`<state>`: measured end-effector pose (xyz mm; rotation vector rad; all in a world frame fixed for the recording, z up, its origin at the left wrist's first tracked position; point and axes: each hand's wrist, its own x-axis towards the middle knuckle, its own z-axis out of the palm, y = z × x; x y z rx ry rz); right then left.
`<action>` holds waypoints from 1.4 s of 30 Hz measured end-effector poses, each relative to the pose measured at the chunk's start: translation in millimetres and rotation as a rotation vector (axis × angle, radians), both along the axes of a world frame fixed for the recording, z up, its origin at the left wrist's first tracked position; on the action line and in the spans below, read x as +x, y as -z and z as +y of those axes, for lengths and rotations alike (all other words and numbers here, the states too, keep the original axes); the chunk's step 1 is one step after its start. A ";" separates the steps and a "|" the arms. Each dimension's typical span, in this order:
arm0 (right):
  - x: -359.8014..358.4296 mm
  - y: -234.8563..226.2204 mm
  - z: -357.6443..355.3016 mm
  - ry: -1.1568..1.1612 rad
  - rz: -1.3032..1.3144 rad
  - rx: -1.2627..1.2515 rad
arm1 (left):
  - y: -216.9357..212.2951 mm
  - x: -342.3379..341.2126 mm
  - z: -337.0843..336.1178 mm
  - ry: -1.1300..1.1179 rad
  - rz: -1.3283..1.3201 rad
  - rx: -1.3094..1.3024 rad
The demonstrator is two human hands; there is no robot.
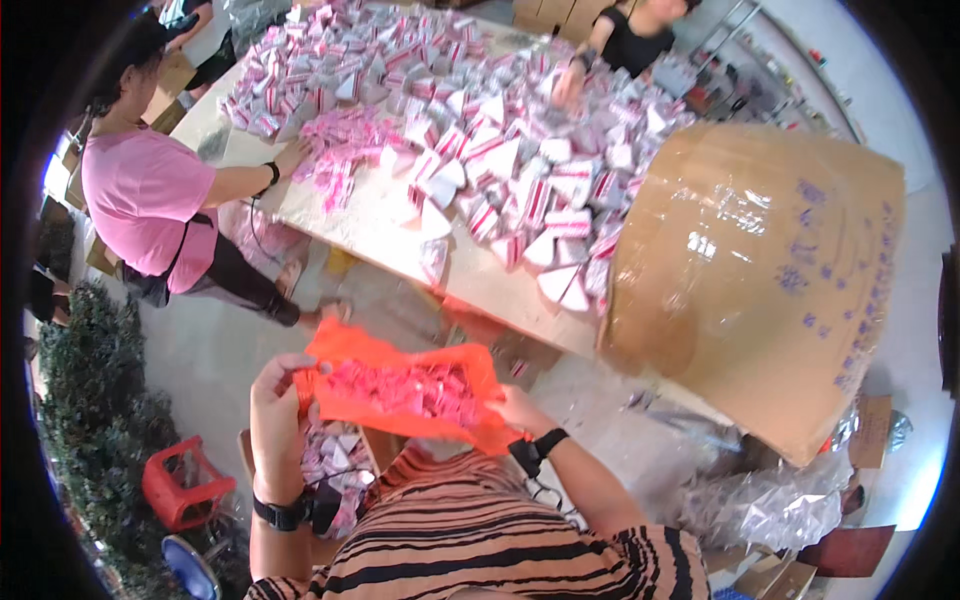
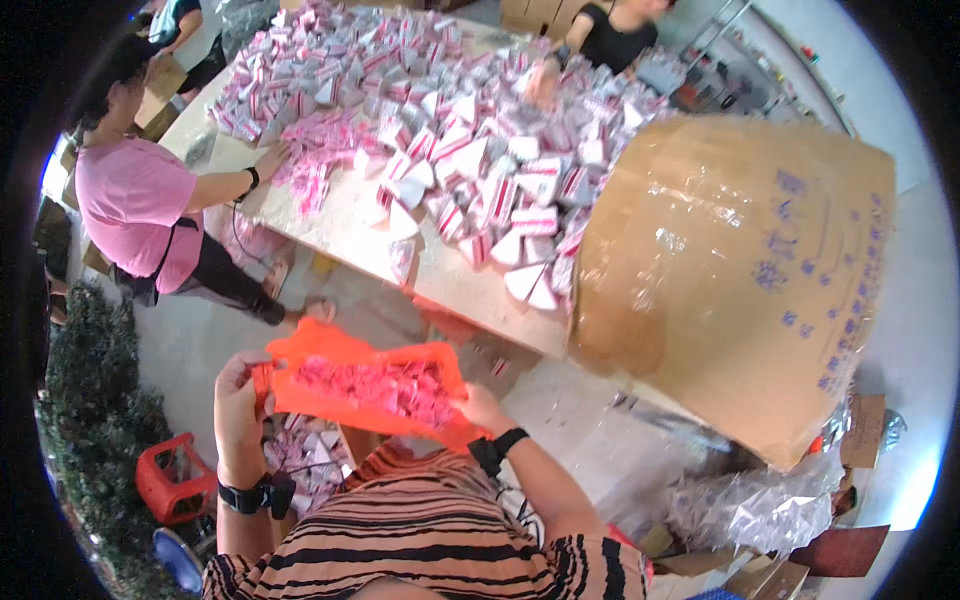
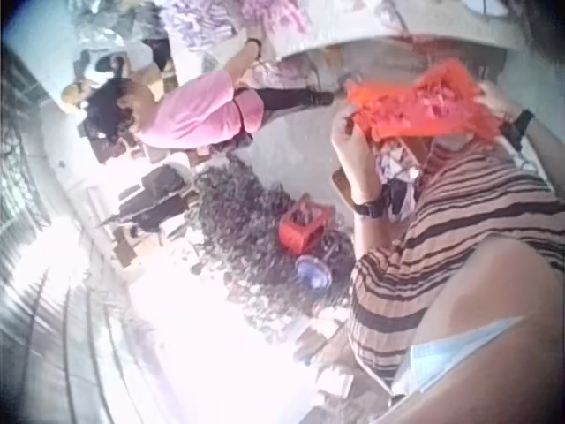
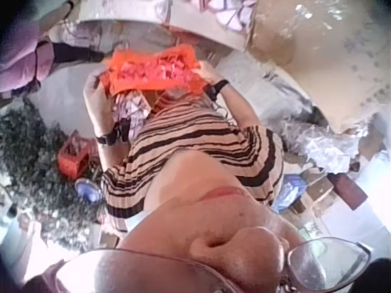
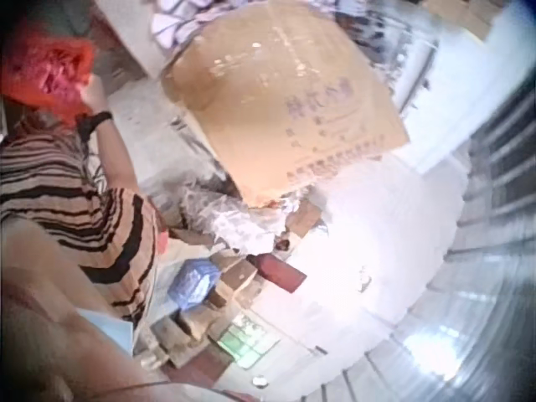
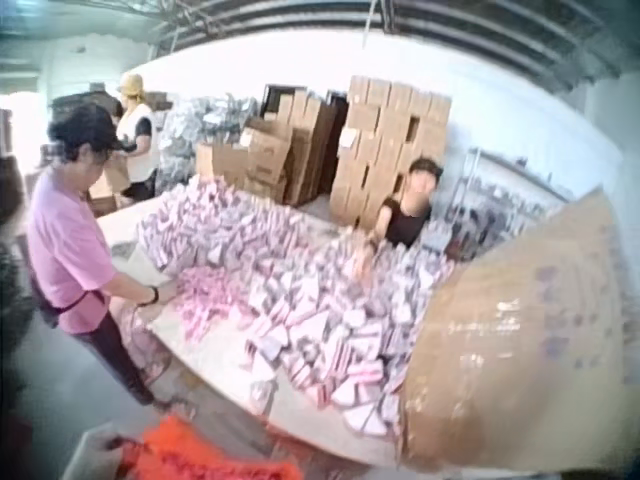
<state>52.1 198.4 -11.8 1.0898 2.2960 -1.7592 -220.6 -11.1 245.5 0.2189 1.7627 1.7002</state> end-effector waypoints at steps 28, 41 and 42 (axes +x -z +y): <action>-153.5 -17.9 -98.6 -0.729 0.304 1.192 | -220.7 -10.5 -36.7 0.458 0.319 0.989; -206.4 -78.2 -104.1 -0.939 0.086 0.492 | -290.8 -34.8 -11.2 0.493 0.915 0.884; -209.5 -75.1 -100.2 -0.943 0.103 0.490 | -299.5 -34.2 -9.5 0.552 0.873 0.888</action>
